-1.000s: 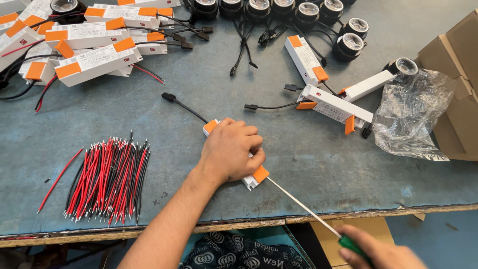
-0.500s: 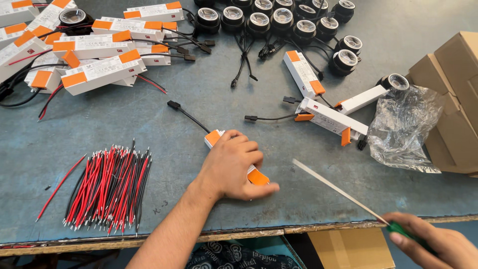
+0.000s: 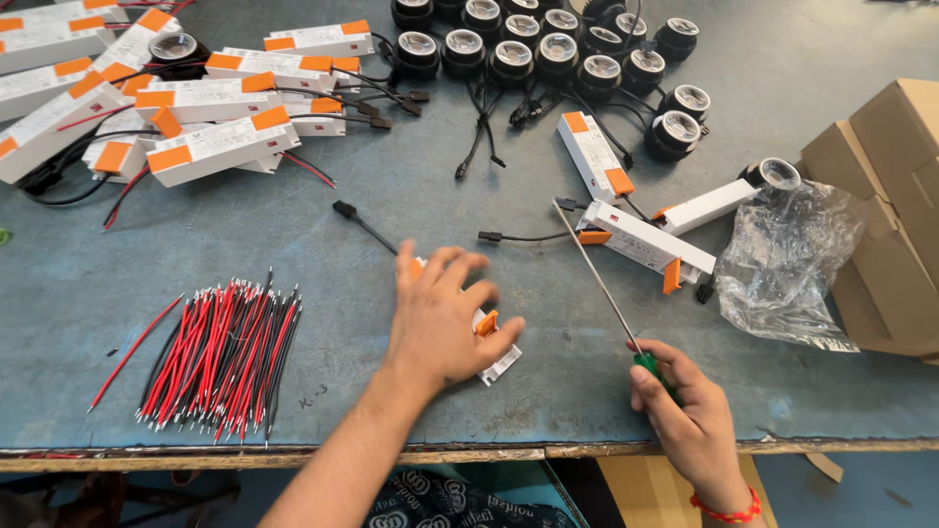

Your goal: The person assembles small white rectangular electronic modules by inserting red and black wires into terminal blocks and tightening them with a green screwdriver. They handle multiple modules and wires, placing completed units aside on the table.

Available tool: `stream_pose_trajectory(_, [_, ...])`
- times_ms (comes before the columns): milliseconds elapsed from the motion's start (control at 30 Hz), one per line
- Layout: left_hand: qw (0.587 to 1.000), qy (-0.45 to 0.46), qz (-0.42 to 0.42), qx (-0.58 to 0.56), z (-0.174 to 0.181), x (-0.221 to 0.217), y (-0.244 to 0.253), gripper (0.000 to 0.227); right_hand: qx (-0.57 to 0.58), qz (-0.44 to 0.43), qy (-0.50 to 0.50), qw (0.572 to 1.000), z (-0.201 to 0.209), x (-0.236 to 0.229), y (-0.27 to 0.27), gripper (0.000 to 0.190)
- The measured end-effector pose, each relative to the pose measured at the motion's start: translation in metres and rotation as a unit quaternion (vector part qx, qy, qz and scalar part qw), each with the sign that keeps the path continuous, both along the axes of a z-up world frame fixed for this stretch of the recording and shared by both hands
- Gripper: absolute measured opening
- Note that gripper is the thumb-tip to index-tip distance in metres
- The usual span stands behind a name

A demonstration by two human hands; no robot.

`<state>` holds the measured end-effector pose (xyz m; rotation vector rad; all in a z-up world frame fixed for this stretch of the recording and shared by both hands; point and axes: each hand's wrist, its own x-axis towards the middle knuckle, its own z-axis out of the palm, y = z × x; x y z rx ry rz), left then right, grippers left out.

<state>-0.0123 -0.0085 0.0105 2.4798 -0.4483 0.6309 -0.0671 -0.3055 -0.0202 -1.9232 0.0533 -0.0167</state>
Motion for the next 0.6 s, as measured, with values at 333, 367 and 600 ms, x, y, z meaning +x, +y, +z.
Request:
stream_pose_trajectory(333, [0.957,0.149,-0.082,-0.233,-0.009,-0.046,0.023,0.076,0.011,0.034,-0.024,0.999,-0.007,-0.002,-0.008,0.035])
stream_pose_trajectory(367, [0.94,0.245,-0.065,-0.228,-0.006,-0.048,0.028,0.074,0.013,0.034,-0.025,0.999,-0.008,-0.002,-0.01,0.035])
stream_pose_trajectory(600, [0.994,0.108,-0.008,-0.012,0.022,-0.055,0.05,0.06,0.044,0.031,-0.021,0.998,-0.012,-0.002,-0.012,0.037])
